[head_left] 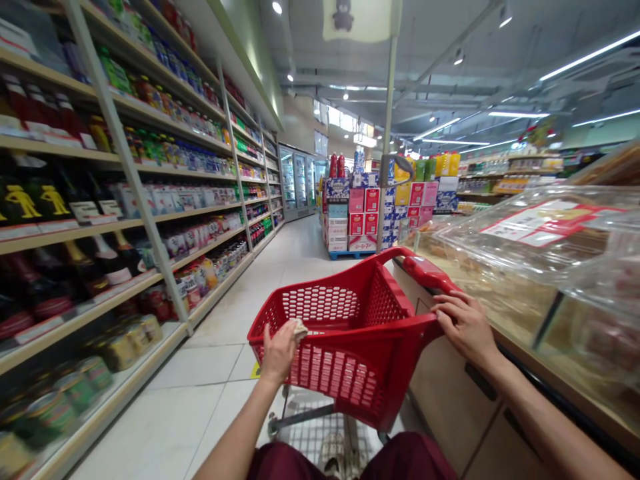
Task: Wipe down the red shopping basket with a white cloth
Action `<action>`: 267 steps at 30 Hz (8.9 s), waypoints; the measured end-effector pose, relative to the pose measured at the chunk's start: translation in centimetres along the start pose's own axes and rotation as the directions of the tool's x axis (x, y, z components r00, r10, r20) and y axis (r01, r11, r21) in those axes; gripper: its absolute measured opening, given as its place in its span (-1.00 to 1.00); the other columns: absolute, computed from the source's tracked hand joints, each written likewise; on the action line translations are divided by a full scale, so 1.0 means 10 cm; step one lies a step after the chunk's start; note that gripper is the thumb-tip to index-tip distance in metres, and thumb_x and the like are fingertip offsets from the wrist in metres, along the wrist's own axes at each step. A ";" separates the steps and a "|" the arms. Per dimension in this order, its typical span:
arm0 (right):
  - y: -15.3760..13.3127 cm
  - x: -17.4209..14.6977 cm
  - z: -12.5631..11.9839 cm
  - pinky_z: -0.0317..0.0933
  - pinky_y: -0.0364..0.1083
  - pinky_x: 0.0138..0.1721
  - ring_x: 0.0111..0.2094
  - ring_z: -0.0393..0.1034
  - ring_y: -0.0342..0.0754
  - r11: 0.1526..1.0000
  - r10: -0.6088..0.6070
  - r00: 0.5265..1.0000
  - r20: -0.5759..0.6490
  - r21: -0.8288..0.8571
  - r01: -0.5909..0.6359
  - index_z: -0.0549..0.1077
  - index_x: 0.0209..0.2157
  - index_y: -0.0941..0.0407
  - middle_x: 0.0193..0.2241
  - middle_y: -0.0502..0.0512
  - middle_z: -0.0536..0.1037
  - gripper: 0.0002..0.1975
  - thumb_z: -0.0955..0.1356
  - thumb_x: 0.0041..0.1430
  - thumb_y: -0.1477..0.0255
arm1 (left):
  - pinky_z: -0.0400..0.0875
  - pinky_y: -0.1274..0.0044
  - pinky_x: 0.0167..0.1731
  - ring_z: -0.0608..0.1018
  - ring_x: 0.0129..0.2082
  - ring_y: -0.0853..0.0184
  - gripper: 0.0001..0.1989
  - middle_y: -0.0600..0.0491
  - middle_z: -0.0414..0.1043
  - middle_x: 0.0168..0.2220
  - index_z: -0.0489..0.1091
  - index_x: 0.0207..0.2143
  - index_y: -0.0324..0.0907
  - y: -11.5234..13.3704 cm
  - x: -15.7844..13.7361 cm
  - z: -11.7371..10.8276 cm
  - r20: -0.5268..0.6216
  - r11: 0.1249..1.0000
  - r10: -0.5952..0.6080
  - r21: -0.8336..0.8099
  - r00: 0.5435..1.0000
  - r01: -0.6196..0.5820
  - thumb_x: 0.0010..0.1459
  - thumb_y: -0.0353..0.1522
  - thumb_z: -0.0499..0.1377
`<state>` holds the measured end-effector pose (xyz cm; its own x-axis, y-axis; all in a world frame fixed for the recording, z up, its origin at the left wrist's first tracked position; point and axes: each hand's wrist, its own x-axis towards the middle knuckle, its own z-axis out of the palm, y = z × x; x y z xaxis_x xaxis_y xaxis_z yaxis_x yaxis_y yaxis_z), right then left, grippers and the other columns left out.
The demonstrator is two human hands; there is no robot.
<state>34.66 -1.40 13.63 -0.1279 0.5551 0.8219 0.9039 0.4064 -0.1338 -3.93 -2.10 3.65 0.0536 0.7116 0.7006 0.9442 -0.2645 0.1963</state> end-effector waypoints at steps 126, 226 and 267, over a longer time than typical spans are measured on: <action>-0.95 -0.99 0.37 0.20 0.05 -0.03 -0.01 0.26 0.03 0.738 0.147 0.967 0.210 0.628 -0.249 0.25 0.02 0.06 -0.01 0.15 0.35 -0.54 0.26 0.01 0.46 | 0.25 0.62 -0.57 0.38 -0.64 0.49 -0.63 0.15 0.37 -0.61 0.31 -0.50 -0.23 1.97 -0.06 0.04 0.782 -0.270 -0.203 -0.623 0.589 0.734 -0.33 -0.19 0.29; -1.57 -0.88 1.62 0.07 0.05 0.08 0.13 0.02 -0.02 0.668 -0.736 0.658 0.156 0.318 0.673 0.32 -0.03 0.12 0.00 0.06 0.36 -0.66 0.15 0.17 0.56 | -0.14 0.15 0.11 0.05 0.18 0.30 -0.35 -0.01 0.03 0.17 0.07 0.09 -0.16 -0.43 -0.20 -0.41 0.420 0.916 -0.394 0.112 0.818 0.384 -0.13 -0.59 -0.13; -1.40 -0.73 1.50 -0.15 0.11 0.14 0.16 -0.07 0.01 0.792 -0.609 0.782 0.133 0.136 0.595 0.22 0.05 0.12 0.06 0.06 0.27 -0.60 0.19 0.15 0.52 | -0.17 0.10 0.10 0.01 0.19 0.27 -0.36 -0.07 -0.06 0.20 -0.03 0.14 -0.26 0.21 -0.02 -0.14 0.428 0.964 -0.189 0.251 0.884 0.085 -0.08 -0.58 -0.13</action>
<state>16.79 -0.23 1.19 -0.7052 0.2829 0.6501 0.5847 0.7506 0.3077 -2.38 -3.69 4.89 0.0077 0.9574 0.2886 0.9966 -0.0311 0.0764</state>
